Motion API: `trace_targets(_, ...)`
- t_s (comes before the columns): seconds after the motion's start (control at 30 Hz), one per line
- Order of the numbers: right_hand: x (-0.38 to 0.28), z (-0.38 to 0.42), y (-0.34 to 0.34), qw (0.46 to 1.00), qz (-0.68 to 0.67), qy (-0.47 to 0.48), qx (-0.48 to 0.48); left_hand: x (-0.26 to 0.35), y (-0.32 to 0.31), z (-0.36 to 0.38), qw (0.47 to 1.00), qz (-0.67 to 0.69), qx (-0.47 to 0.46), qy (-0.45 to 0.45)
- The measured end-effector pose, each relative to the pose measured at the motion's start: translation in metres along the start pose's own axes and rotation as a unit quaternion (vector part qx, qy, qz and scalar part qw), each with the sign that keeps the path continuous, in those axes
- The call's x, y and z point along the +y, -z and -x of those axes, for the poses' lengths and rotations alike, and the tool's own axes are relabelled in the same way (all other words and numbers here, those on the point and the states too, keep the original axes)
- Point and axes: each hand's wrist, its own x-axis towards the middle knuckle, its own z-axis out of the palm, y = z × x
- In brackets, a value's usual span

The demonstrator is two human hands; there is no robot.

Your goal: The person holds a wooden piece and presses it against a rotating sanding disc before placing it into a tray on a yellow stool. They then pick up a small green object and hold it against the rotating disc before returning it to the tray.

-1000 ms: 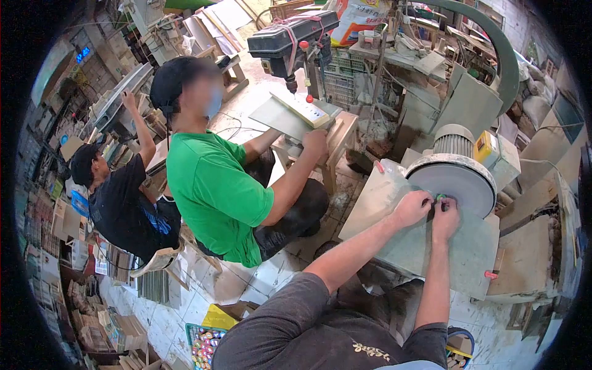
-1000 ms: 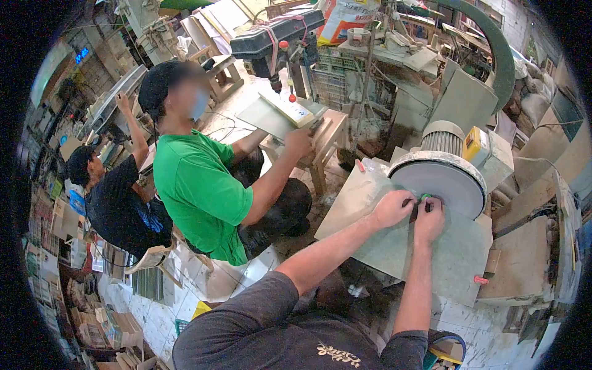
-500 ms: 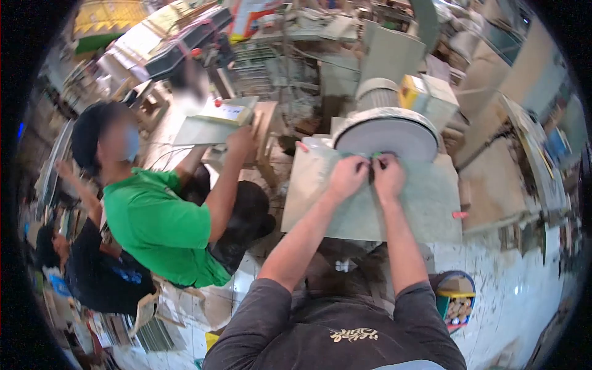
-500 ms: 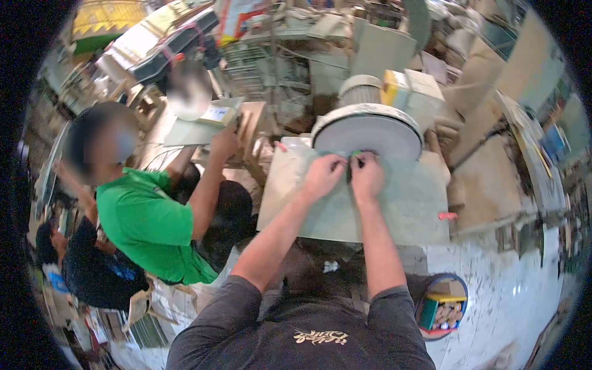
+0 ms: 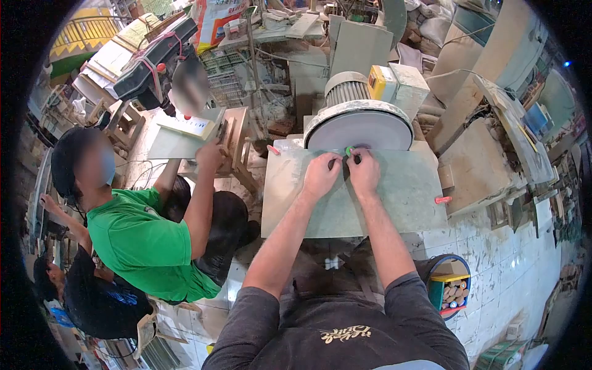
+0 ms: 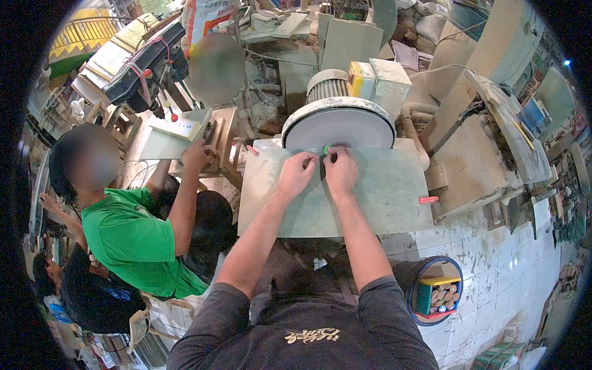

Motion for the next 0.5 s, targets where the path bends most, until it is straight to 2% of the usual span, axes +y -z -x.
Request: trace_targets(0.5,-0.0007,-0.0004,0.0020,1.000,-0.002,-0.005,-0.002,0.0001,-0.0019,0.0000,1.000,-0.006,0.003,0.001)
